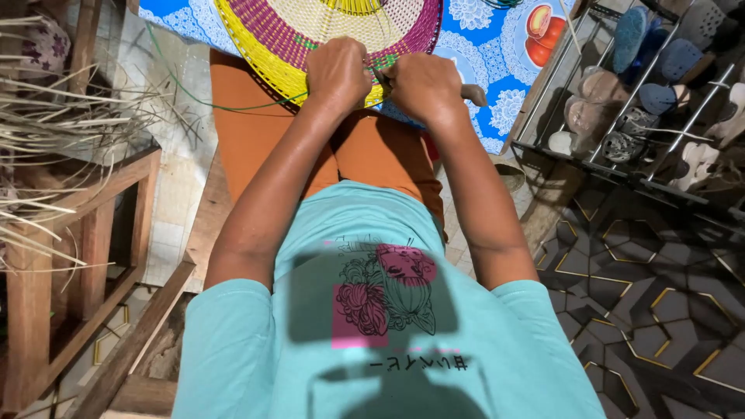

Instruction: Weaving and trimming the edge of a colorful handmade fan using straw fibers and a small knife.

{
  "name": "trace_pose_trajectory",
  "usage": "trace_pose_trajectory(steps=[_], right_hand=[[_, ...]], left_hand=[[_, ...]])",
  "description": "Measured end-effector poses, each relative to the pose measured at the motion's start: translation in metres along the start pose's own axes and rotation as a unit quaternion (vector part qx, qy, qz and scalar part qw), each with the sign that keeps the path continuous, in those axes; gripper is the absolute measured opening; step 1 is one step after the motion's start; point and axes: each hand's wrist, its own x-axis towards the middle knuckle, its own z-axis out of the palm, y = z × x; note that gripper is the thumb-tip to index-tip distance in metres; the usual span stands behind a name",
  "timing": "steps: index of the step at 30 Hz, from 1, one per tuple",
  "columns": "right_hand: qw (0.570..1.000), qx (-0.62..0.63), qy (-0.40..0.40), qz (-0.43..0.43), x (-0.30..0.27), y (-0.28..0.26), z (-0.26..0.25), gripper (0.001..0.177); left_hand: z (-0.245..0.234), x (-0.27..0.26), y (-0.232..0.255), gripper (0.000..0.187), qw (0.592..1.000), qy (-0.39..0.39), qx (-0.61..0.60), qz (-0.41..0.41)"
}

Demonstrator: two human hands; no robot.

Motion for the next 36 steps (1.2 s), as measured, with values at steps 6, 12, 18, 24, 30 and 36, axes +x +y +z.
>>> trace_pose_trajectory(steps=[6,12,18,24,30,36], right_hand=[[0.999,-0.037,-0.025,0.03,0.016,-0.014,0.008,0.027],[0.998,-0.057,-0.021,0.002,0.002,-0.004,0.003,0.023],[0.901,0.354,0.246,-0.044,-0.013,0.064,-0.04,0.007],[0.618,0.7,0.349,0.083,0.041,0.131,-0.038,0.013],[0.452,0.843,0.285,0.065,0.13,0.179,0.01,0.015],[0.516,0.802,0.292,0.073,0.165,0.183,0.029,0.02]], left_hand=[[0.016,-0.011,0.008,0.014,0.991,0.101,-0.086,0.025],[-0.03,-0.027,0.004,0.032,0.996,0.042,-0.076,-0.014],[-0.037,-0.055,-0.014,0.031,0.991,0.063,-0.115,-0.028],[-0.029,-0.069,-0.011,0.023,0.991,0.019,-0.116,-0.062],[-0.024,-0.074,-0.008,0.023,0.993,0.014,-0.116,-0.028],[-0.026,-0.076,-0.005,0.019,0.994,-0.007,-0.107,-0.015]])
